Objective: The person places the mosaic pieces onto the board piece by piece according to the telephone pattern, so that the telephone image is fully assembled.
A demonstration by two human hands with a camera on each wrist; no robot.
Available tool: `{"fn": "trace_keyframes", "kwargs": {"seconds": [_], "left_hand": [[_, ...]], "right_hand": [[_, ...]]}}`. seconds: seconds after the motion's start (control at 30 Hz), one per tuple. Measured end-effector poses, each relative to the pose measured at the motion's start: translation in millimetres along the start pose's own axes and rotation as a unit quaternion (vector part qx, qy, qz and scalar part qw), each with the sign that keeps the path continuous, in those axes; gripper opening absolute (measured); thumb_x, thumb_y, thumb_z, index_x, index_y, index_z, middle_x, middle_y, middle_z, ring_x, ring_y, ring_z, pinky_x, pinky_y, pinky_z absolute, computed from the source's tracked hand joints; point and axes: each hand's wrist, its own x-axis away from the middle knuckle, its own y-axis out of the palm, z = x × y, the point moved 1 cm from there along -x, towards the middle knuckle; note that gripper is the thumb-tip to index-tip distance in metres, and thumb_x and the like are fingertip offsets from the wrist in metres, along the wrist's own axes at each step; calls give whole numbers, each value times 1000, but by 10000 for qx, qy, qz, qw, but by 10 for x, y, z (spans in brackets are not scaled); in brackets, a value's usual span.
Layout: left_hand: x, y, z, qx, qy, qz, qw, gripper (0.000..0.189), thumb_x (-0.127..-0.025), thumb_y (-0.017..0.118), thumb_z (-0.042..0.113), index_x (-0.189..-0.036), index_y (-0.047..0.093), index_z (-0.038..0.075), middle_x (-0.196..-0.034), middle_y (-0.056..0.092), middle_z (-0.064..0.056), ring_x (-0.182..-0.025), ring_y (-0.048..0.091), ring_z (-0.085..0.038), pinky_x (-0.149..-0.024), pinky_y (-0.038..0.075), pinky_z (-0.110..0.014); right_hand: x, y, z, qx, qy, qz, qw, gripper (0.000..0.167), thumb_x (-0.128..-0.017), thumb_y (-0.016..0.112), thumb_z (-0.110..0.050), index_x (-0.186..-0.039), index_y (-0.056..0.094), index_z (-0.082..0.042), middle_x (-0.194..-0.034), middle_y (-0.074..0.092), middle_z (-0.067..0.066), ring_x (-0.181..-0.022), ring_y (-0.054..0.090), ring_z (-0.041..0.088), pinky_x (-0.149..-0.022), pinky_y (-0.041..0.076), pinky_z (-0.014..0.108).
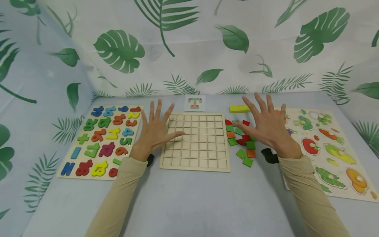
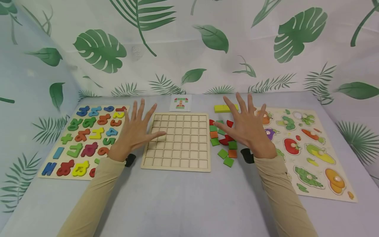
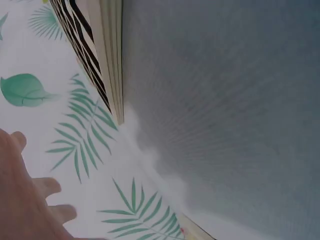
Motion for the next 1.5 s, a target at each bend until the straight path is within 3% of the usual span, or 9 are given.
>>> {"fn": "trace_keyframes", "kwargs": {"seconds": [0.13,0.3,0.43,0.53,0.87,1.27,1.5], "left_hand": [[11,20,62,89,105,-373,9992,112,-90,72,64,-171,9,18,-173,-6,-24,-159,-7,-45,-118,4,-77],[70,47,149,428,562,-1063,9918,108,-93,76,53,-169,13,9,-172,0,-27,-159,2,-47,-120,14,-73],[125,76,189,731,728,-1632,9812,95,-98,71,49,-168,20,10,-174,3,-23,-160,4,-43,-124,14,-64],[158,106,199,788,784,-1824,9769,84,-102,66,49,-167,28,13,-174,7,-22,-160,7,-41,-126,11,-62],[172,118,273,601,826,-1721,9798,72,-104,59,52,-163,40,16,-172,17,-22,-160,10,-41,-125,12,-63],[155,134,375,190,741,-1683,9828,72,-104,59,53,-164,38,17,-172,19,-22,-159,15,-43,-124,20,-62],[169,139,414,158,630,-1662,9840,71,-104,60,50,-163,40,16,-171,19,-23,-158,15,-44,-123,23,-61]], "right_hand": [[-4,9,-9,-80,-25,-42,10000,88,-93,67,-56,-163,36,-13,-168,21,28,-155,8,55,-109,5,87],[-9,-8,-54,-98,-63,-178,9998,77,-97,68,-47,-157,42,-6,-163,27,31,-149,22,55,-111,17,80],[-14,-7,-84,-103,-170,-266,9994,73,-100,66,-45,-156,44,-4,-159,32,33,-146,27,53,-114,19,76],[-16,-5,-95,-174,-187,-322,9992,71,-101,65,-43,-155,44,-3,-157,34,33,-145,28,54,-114,19,76],[-11,-7,-97,-352,-117,-408,9985,68,-102,66,-41,-155,46,-4,-154,39,31,-142,31,55,-111,21,78],[-38,34,-89,-366,-200,-496,9979,67,-102,65,-40,-153,46,0,-153,39,31,-141,32,55,-108,22,79],[-92,74,-55,-508,-527,-802,9941,45,-104,66,-25,-137,61,5,-143,49,32,-128,44,55,-99,36,75]]}}
